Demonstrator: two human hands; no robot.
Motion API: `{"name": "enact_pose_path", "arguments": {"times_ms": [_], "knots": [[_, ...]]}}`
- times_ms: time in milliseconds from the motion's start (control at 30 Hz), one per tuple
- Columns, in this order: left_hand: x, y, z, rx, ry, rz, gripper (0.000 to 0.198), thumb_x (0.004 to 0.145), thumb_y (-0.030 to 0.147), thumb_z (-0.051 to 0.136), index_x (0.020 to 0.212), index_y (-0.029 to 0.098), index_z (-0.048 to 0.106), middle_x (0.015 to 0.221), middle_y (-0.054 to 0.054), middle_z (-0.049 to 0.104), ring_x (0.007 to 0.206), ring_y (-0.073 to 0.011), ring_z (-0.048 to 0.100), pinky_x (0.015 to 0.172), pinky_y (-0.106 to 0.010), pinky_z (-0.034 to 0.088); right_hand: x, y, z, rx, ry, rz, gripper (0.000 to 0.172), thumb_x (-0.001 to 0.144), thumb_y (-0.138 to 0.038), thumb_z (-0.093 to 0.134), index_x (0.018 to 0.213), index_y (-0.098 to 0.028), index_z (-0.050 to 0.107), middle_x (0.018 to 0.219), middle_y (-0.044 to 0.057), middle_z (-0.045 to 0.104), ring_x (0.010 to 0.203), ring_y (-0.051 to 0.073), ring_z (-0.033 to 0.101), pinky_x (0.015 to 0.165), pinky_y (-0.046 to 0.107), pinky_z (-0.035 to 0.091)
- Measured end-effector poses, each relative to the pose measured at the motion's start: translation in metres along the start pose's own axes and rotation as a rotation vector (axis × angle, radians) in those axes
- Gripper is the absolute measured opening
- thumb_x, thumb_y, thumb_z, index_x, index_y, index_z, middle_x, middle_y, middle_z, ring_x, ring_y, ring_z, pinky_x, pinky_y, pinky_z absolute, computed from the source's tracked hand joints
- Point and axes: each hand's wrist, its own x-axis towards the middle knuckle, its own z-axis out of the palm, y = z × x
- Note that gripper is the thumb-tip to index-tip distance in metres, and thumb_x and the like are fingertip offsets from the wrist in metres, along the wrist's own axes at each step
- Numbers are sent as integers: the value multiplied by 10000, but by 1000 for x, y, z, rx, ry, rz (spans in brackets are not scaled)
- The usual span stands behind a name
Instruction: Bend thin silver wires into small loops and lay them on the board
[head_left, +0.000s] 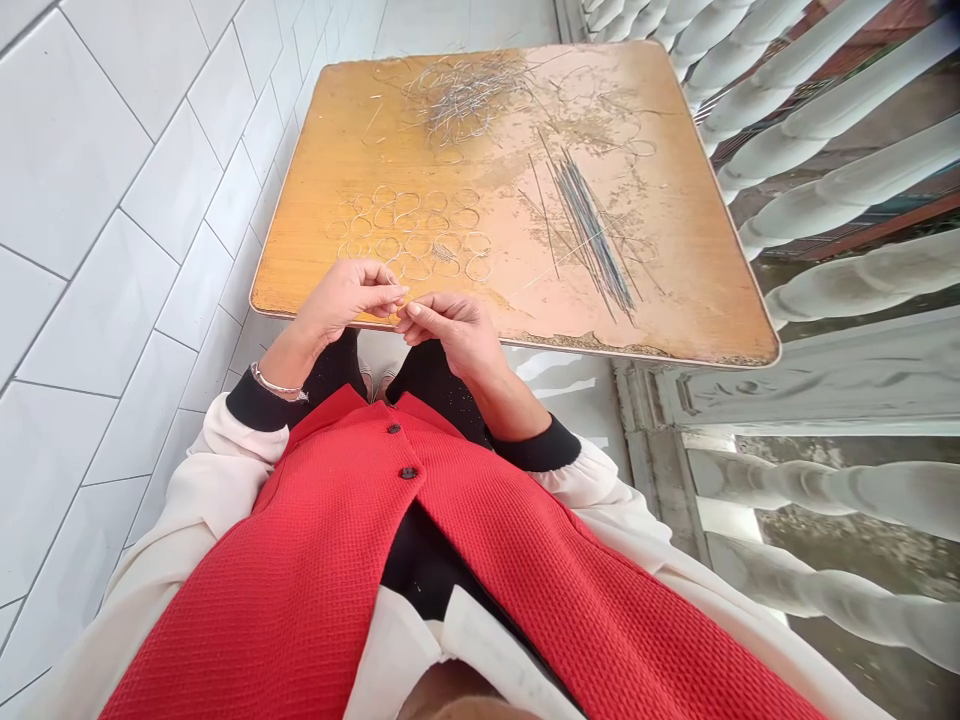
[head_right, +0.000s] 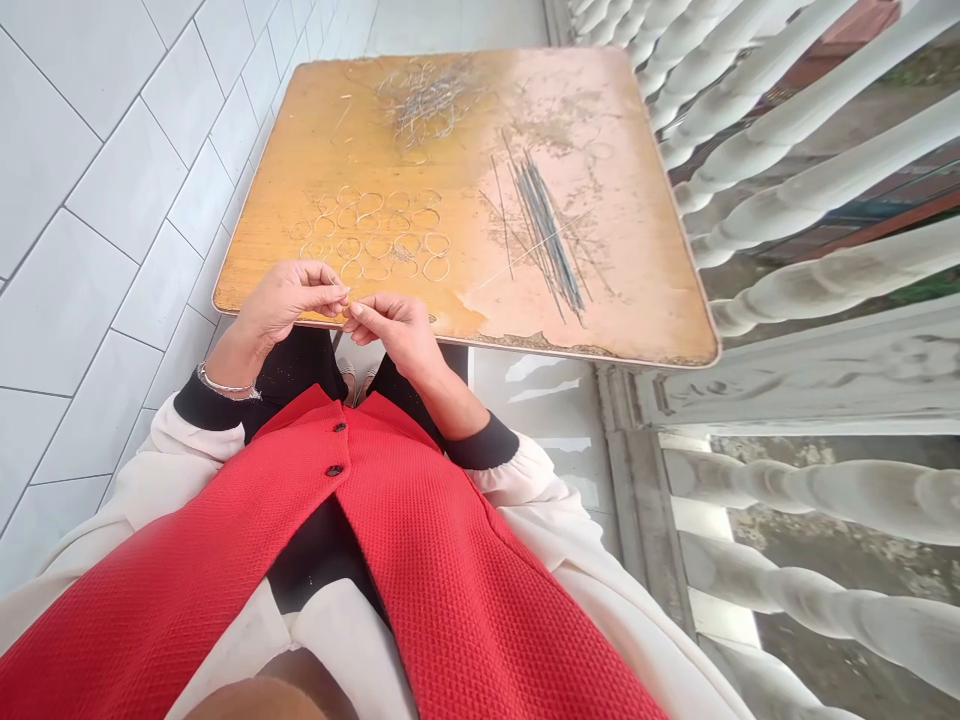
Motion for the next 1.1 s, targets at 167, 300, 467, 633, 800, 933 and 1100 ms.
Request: {"name": "enact_pose_path", "arguments": {"times_ms": [167,300,467,633,800,933,1100], "knots": [[2,-5,3,32,-61,-13,225,779,256,793,695,123,632,652,-2,653,606,-73,596,650,-220,498,2,2,-6,-23,107,-18,502,647,-680,828,699,-194,713,636,-4,654,519,75,523,476,204,452],[4,-8,6,12,-89,-74,271,816,341,781,727,122,648,723,-22,687,640,-75,612,671,-217,510,3,6,-6,16,160,-73,463,662,-638,842,671,-201,690,562,-34,588,464,61,470,443,200,424],[2,-19,6,-38,-64,-141,355,883,486,703,852,134,675,804,-54,721,750,-117,682,702,-227,534,3,12,-8,97,225,-52,408,670,-569,865,681,-200,690,589,-33,614,477,60,508,471,196,453],[-3,-33,12,-43,-123,-189,131,838,239,733,863,128,666,759,-30,731,678,-97,672,668,-217,517,4,16,-13,92,246,-9,357,732,-542,822,739,-200,717,642,-19,650,496,62,508,473,196,441],[-5,-35,21,-39,-150,-167,92,850,161,662,767,123,650,710,-24,721,620,-78,648,641,-209,501,3,17,-16,88,246,-7,360,730,-551,817,737,-202,730,674,-6,677,520,66,515,465,192,418],[-6,-32,23,-57,-141,-172,115,863,144,643,751,121,656,691,-23,720,604,-78,650,622,-204,498,2,16,-17,71,231,-1,410,746,-610,781,769,-203,745,695,3,687,517,67,512,452,198,404],[-7,-31,22,-64,-130,-186,133,873,155,637,746,121,664,679,-22,717,594,-80,651,616,-206,497,0,16,-15,105,215,-5,446,693,-641,811,747,-205,734,664,2,675,503,72,497,442,210,398]]}}
